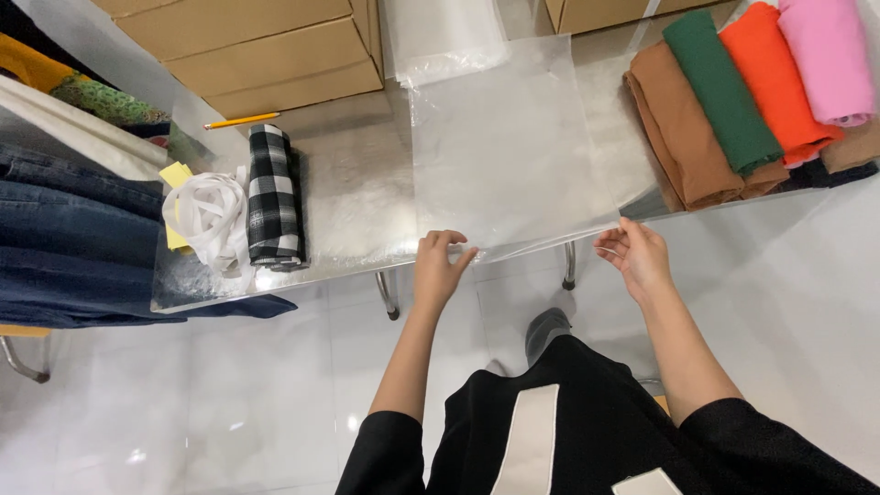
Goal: The person places a pink folded cloth into a clear plastic bag, seals it, and sets it aside. They then repeat the process with a brown folded cloth, placing it into another plastic bag and sealing it.
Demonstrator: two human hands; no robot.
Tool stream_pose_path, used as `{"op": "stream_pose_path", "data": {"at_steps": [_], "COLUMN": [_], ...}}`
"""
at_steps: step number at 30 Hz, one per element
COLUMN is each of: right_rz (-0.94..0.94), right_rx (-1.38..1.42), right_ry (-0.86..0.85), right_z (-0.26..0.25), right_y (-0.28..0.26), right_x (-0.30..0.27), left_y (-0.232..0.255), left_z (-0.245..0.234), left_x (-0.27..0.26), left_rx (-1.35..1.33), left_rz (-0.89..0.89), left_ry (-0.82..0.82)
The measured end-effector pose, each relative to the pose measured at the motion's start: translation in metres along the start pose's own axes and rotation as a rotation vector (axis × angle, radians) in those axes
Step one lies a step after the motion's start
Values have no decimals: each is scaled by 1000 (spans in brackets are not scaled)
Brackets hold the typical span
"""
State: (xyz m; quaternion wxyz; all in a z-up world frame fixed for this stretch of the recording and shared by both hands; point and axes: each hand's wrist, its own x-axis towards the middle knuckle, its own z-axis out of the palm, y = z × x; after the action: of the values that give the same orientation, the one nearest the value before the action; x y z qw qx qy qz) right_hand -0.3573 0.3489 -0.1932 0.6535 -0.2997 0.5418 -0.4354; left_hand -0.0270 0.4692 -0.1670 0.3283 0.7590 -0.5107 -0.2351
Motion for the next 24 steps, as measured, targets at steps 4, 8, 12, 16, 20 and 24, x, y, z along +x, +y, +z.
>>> {"op": "stream_pose_path", "data": {"at_steps": [4, 8, 12, 16, 20, 24], "right_rz": [-8, 34, 51, 42, 68, 54], "right_rx": [36, 130, 180, 186, 198, 142], "right_ry": [17, 3, -4, 1, 12, 20], "right_z": [3, 4, 5, 3, 0, -2], "right_y": [-6, 1, -1, -8, -4, -7], "right_x": [-5, 8, 9, 4, 7, 10], "left_y": [28, 39, 35, 46, 42, 43], "left_z": [21, 37, 45, 29, 28, 25], "left_x": [-1, 0, 5, 2, 2, 4], "left_rx": [63, 98, 163, 143, 190, 210], "left_rz": [133, 105, 33, 2, 27, 0], "left_ry": [-82, -176, -171, -256, -290, -311]}}
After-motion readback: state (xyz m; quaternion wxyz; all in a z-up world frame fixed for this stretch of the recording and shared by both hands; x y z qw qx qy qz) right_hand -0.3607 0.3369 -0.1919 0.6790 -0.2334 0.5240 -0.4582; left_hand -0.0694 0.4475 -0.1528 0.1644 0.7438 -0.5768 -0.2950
